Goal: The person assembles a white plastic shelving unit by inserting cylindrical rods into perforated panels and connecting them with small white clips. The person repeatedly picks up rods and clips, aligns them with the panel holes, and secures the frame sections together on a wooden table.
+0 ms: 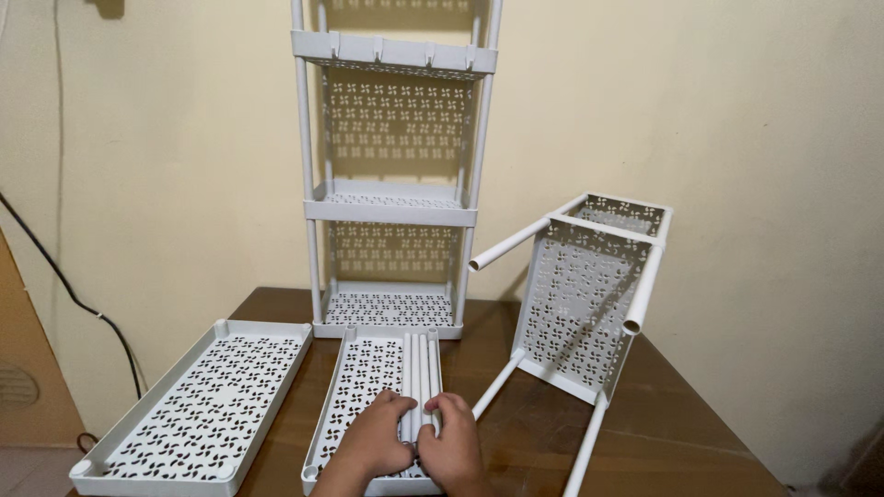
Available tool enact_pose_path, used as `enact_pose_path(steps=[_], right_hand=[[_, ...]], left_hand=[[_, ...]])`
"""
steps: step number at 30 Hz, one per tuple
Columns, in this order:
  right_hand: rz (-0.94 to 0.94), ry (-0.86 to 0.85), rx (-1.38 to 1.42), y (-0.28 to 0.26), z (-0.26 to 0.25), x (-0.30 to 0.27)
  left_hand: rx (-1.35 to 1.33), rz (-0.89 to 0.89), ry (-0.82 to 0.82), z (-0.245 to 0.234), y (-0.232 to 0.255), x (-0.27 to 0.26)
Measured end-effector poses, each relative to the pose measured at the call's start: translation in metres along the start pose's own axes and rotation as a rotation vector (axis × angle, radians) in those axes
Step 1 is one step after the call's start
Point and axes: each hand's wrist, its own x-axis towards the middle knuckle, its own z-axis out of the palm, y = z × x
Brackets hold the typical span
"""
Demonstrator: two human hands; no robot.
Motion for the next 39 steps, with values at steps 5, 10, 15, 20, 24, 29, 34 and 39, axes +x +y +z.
enact_pose_path(steps=[5,10,15,20,24,29,34,39], right_hand=[[0.018,-0.014,0.01,0.002,0.002,0.002],[-0.012,0.022,0.001,-0.001,0.001,0.002],[0.063,-0.021,0.011,-0.001,0.0,0.002],[0.029,0.016,0.038,0.01,0.008,0.002],[-0.032,0.044,0.025,0.018,0.018,0.003],[-0.024,-0.018,0.018,0.019,0.02,-0.001],[0.025,-0.108,0.012,0.005,0.017,-0.004],[0.102,-0.275,0.098,-0.007,0.011,-0.006]], left_hand=[[-0.071,0.064,0.04,0.001,-0.003,0.001],[-0.09,0.02,0.012,-0.002,0.002,-0.001],[-0.102,0.026,0.01,-0.004,0.005,-0.002],[-0.082,0.237,0.242,-0.007,0.003,-0.003],[-0.048,0.208,0.428,-0.018,0.005,-0.005],[0.064,0.043,0.727,-0.046,-0.027,-0.029],[0.429,-0.381,0.596,-0.07,-0.071,-0.044],[0.28,-0.603,0.241,-0.075,-0.092,-0.04]])
